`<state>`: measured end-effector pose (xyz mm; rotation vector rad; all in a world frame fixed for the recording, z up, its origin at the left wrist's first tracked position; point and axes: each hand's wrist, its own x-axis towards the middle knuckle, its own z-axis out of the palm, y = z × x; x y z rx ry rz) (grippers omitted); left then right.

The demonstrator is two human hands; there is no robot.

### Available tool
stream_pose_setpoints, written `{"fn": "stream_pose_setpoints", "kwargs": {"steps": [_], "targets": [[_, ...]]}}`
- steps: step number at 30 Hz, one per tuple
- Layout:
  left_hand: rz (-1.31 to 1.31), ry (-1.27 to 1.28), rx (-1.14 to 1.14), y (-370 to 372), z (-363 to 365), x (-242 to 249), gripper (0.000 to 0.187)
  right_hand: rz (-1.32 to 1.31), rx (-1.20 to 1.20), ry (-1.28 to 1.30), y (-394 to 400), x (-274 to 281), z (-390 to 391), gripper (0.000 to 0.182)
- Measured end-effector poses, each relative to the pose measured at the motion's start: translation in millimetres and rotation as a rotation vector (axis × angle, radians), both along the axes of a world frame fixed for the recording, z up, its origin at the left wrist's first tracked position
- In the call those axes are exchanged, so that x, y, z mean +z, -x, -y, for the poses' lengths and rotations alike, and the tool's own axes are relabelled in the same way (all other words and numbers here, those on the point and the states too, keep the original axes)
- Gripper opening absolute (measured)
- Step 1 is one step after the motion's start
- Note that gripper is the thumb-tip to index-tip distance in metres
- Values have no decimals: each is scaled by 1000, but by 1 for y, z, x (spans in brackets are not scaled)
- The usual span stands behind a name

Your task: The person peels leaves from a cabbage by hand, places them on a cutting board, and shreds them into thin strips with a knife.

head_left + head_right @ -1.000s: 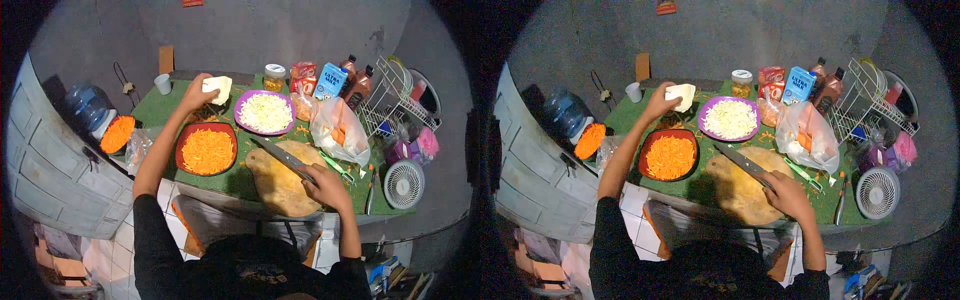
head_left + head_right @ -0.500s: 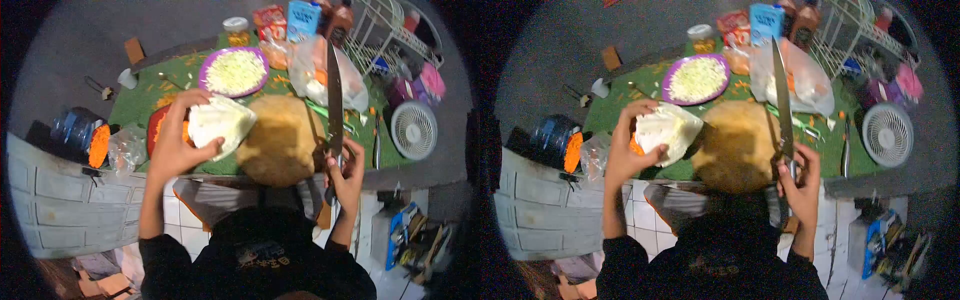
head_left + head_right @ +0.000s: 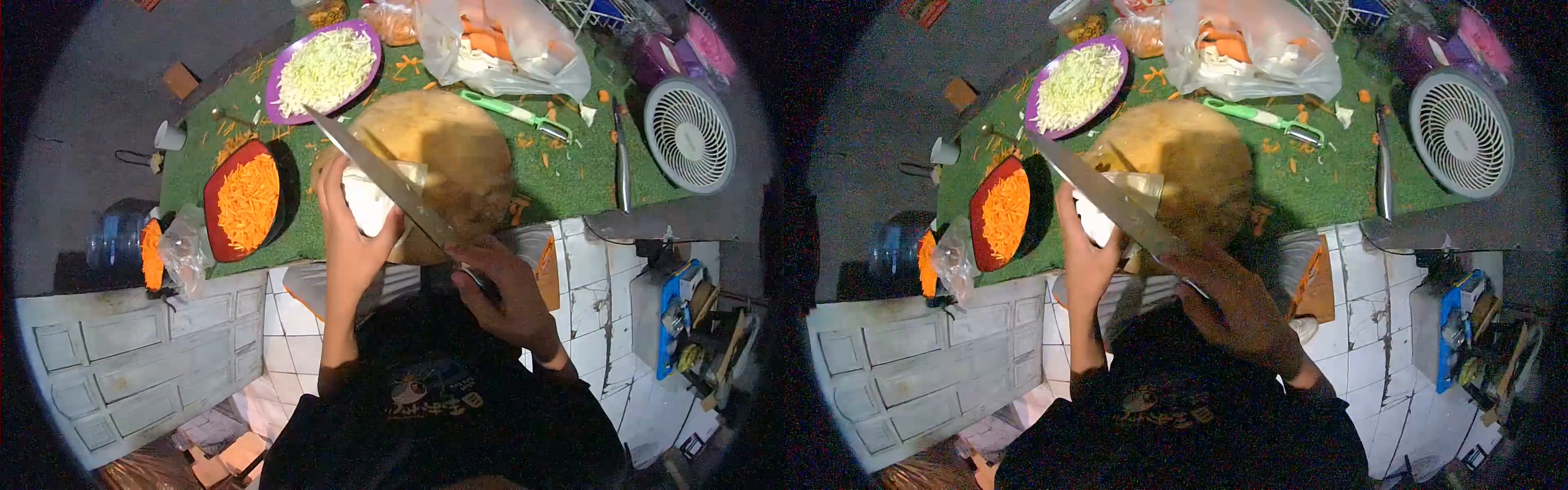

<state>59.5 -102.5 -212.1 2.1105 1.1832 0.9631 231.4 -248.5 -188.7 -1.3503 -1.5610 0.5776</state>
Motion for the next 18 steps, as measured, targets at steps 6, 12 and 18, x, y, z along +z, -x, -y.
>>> {"fn": "stream_pose_setpoints", "kwargs": {"steps": [6,12,18], "targets": [[151,-131,-58,-8,6,8,62,7,141,82,12,4,0,39],[344,-93,48,-7,-6,-28,55,167,196,211,19,23,-9,49],[354,-240,117,-12,-4,-40,55,287,172,228,33,31,-21,51]]}}
